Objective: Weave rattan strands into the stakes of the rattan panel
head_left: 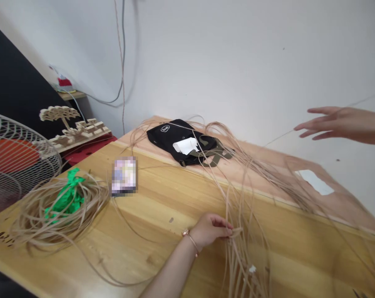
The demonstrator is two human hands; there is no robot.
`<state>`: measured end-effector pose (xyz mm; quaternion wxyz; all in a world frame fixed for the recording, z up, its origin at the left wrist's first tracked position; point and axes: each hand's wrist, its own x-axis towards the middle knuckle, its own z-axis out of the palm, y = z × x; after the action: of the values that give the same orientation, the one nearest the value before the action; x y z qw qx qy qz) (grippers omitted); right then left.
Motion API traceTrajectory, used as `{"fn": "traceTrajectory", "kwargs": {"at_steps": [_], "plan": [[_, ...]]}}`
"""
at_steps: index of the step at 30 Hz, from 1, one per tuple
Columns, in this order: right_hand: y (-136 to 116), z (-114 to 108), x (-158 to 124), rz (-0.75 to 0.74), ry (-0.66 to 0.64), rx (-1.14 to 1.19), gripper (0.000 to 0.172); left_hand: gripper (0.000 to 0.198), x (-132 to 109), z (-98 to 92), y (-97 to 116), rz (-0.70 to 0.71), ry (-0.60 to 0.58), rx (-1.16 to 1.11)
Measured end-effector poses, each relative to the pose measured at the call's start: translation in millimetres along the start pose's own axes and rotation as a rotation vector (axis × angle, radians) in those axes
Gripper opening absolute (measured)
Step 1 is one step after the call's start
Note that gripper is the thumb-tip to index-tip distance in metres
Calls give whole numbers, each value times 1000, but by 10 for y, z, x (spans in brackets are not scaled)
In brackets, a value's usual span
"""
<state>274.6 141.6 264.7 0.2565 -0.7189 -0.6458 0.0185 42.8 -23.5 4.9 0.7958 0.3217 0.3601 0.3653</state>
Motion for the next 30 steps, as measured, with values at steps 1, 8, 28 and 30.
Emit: {"fn": "traceTrajectory", "kwargs": {"at_steps": [1, 8, 28, 30], "plan": [[-46, 40, -63, 22, -120, 42, 36, 35, 0, 0, -1, -1, 4, -7], [22, 636, -1252, 166, -722, 129, 29, 35, -21, 4, 21, 2, 12, -1], [-71, 1670, -2294, -199, -439, 403, 15, 22, -33, 1, 7, 66, -51, 103], [-61, 1720, -2280, -213, -419, 355, 16, 21, -34, 5, 13, 59, -33, 102]]}}
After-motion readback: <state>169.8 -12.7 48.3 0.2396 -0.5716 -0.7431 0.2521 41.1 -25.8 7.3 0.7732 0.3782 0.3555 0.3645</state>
